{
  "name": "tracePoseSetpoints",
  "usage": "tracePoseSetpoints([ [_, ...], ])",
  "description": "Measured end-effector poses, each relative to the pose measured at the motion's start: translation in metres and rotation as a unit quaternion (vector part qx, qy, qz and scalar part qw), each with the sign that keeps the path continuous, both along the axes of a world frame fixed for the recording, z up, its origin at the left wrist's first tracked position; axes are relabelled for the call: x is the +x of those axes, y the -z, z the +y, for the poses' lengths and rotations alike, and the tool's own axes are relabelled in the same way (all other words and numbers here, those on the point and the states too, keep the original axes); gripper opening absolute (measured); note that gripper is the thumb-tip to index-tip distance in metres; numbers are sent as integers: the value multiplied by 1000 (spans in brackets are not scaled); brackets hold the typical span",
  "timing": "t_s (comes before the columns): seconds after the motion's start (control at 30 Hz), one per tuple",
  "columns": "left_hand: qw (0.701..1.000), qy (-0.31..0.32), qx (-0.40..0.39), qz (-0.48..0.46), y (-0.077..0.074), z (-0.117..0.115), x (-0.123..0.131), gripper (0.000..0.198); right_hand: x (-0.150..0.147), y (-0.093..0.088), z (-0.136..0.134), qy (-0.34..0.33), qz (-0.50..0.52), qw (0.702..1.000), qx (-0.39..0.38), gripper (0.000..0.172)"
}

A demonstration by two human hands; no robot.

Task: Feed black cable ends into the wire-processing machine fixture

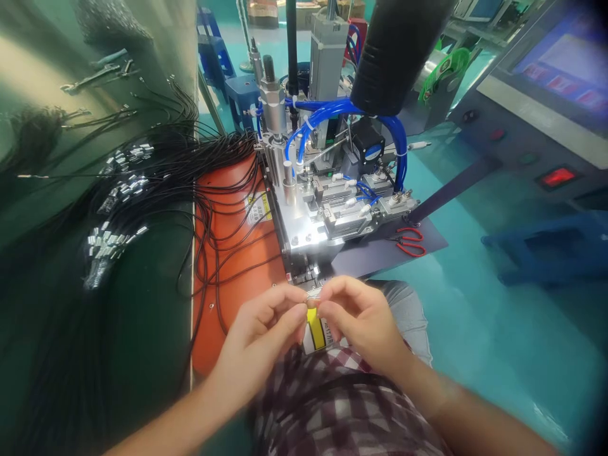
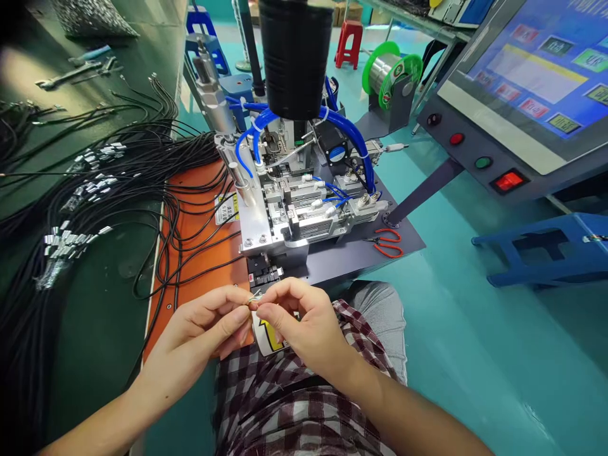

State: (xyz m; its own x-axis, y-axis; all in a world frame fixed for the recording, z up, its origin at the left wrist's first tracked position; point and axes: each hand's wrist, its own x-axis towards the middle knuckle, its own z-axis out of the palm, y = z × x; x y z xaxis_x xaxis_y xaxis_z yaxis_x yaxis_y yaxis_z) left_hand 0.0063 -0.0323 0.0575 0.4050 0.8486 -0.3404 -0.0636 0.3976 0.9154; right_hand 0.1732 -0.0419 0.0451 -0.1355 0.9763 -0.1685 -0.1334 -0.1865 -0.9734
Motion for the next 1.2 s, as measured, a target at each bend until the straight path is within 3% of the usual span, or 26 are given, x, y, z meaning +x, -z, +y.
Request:
tracePoseSetpoints([
  [0.17, 1000, -21, 17, 2, 2, -4, 0, 14, -4, 3, -2, 35, -96, 994, 48, 10],
  [0.33, 994, -54, 74, 59, 7, -11, 1, 17, -7, -4, -7, 45, -242, 961, 128, 13],
  [0.47, 996, -68, 50, 42, 4, -8, 1, 10, -8, -10, -9, -11, -118, 992, -41, 16],
  [0.57, 996, -84, -20, 16, 2, -5, 2, 16, -9, -13, -7, -47, -60, 990, -120, 19],
  [0.67, 991, -109, -75, 12, 2, -3, 3, 21, -13, -12, -5, -48, -117, 989, -80, 21],
  [0.8, 985, -136, -102, -8, 7, -3, 3, 23, -23, -9, -5, -18, -262, 961, 85, 19],
  [0.87, 983, -143, -109, -23, 9, -2, 3, 22, -24, -7, -5, -20, -289, 948, 132, 19],
  [0.93, 982, -140, -122, -31, 9, 0, 3, 22, -21, -6, -3, -24, -273, 953, 129, 17],
  [1.1, 984, -118, -136, -12, 6, 4, 2, 24, -3, -4, 9, -3, -231, 972, 40, 10],
  [1.2, 986, -103, -132, 2, 8, 4, 2, 23, 1, -4, 13, -24, -195, 980, -2, 10],
])
